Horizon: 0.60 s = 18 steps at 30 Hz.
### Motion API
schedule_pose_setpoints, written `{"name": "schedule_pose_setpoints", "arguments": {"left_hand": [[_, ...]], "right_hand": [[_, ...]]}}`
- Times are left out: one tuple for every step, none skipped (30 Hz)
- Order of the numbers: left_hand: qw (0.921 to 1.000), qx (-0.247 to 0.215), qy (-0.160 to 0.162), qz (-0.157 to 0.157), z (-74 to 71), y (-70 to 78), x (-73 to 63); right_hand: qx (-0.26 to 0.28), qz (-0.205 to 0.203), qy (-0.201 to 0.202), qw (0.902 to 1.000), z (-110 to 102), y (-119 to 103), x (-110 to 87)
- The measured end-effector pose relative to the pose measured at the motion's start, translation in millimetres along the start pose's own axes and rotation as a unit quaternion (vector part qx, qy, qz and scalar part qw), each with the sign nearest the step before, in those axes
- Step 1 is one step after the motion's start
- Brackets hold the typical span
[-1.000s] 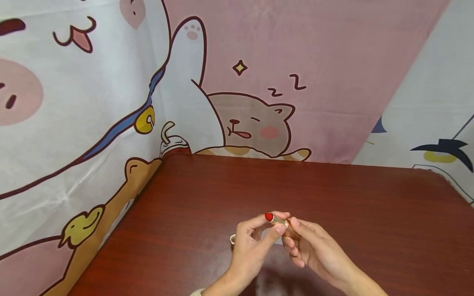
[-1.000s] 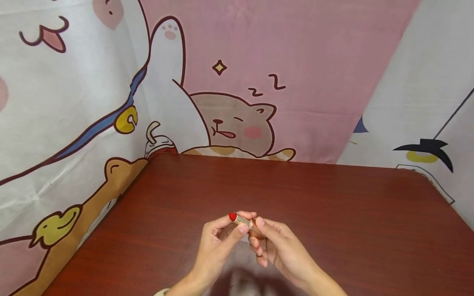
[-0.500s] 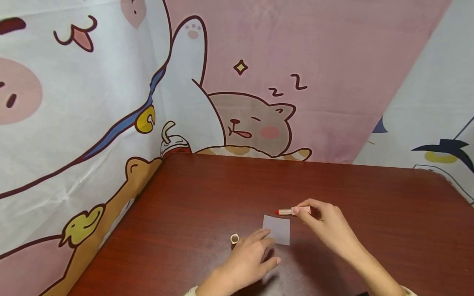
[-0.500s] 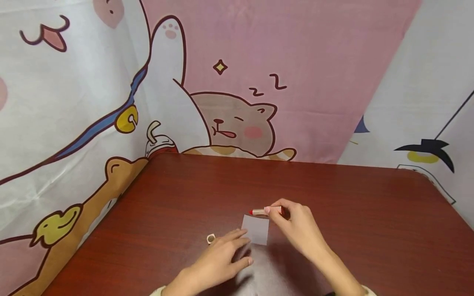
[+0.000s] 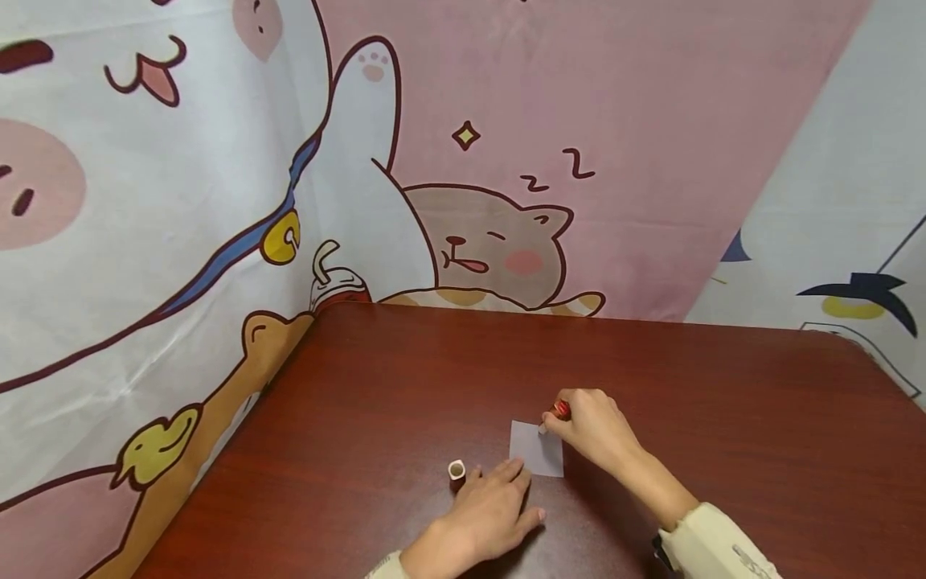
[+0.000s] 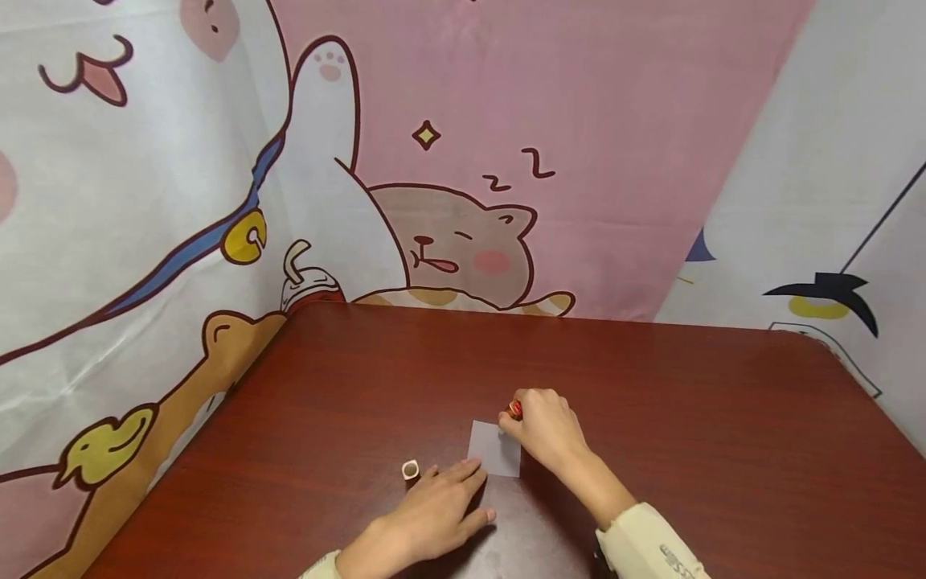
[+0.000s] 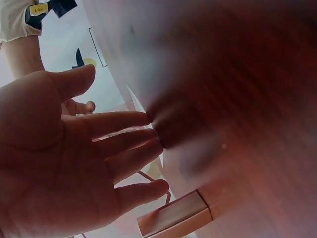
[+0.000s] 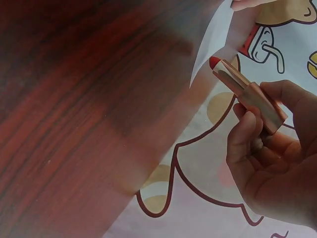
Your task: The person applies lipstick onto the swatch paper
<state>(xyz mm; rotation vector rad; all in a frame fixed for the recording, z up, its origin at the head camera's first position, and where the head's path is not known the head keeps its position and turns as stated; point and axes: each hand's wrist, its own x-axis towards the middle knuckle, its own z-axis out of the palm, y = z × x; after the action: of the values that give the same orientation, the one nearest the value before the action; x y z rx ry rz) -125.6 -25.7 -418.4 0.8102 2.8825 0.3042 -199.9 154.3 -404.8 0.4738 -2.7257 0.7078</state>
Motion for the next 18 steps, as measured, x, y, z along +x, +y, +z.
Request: {"name": "schedule_pose_setpoints", "arguments": {"left_hand": [[1.0, 0.002, 0.001, 0.0, -0.2, 0.1, 0.3], [1.0, 0.004, 0.002, 0.002, -0.4, 0.2, 0.5], [1.0, 0.006, 0.004, 0.002, -0.7, 0.3, 0.6], [1.0, 0.006, 0.004, 0.003, -1.1, 0.4, 0.8], [1.0, 0.005, 0.005, 0.003, -1.5, 0.5, 0.8], [1.0, 0.006, 0.006, 0.003, -1.7, 0.5, 1.0], [1.0, 0.007, 0.007, 0.003, -1.9, 0.5, 1.2], [0.9999, 0.007, 0.007, 0.003, -2.0, 0.5, 1.3], [0.9999, 0.008, 0.008, 0.002, -1.9, 0.5, 1.4], [0.9999, 0.008, 0.008, 0.002, -1.9, 0.6, 1.4], [0.9999, 0.008, 0.008, 0.002, -1.9, 0.7, 1.4], [0.9999, 0.008, 0.008, 0.001, -1.7, 0.8, 1.4], [0.9999, 0.008, 0.009, 0.001, -1.7, 0.8, 1.4], [0.9999, 0.009, 0.008, 0.001, -1.6, 0.9, 1.3], [0.9999, 0.009, 0.008, 0.0, -1.6, 1.0, 1.2], [0.9999, 0.009, 0.007, -0.001, -1.5, 1.1, 1.0], [0.9999, 0.009, 0.005, -0.001, -1.6, 1.2, 0.9], [0.9999, 0.01, 0.004, -0.001, -1.5, 1.3, 0.8]], "right_hand": [[0.0, -0.002, 0.0, 1.0, 0.9, 0.1, 0.9], [-0.001, -0.003, 0.002, 1.0, 1.6, 0.2, 1.7], [-0.001, -0.002, 0.002, 1.0, 2.2, 0.4, 2.4], [0.0, -0.002, 0.001, 1.0, 2.8, 0.6, 3.0], [0.0, -0.002, 0.0, 1.0, 3.5, 0.8, 3.6], [0.0, -0.001, -0.001, 1.0, 4.0, 0.8, 4.1], [-0.001, 0.0, -0.003, 1.0, 4.6, 0.8, 4.6], [-0.001, 0.001, -0.005, 1.0, 5.1, 0.7, 5.1], [-0.003, 0.002, -0.007, 1.0, 5.6, 0.6, 5.5], [-0.005, 0.003, -0.008, 0.9999, 6.1, 0.2, 5.8], [-0.007, 0.004, -0.01, 0.9999, 6.5, -0.1, 6.0], [-0.008, 0.005, -0.012, 0.9999, 6.8, -0.5, 6.2], [-0.01, 0.006, -0.013, 0.9998, 7.2, -0.9, 6.2], [-0.011, 0.006, -0.014, 0.9998, 7.5, -1.2, 6.2], [-0.013, 0.005, -0.014, 0.9998, 7.8, -1.6, 6.0], [-0.013, 0.004, -0.015, 0.9998, 8.0, -1.9, 5.6], [-0.013, 0.002, -0.015, 0.9998, 8.1, -2.2, 5.0], [-0.014, -0.001, -0.015, 0.9998, 8.0, -2.6, 4.2]]}}
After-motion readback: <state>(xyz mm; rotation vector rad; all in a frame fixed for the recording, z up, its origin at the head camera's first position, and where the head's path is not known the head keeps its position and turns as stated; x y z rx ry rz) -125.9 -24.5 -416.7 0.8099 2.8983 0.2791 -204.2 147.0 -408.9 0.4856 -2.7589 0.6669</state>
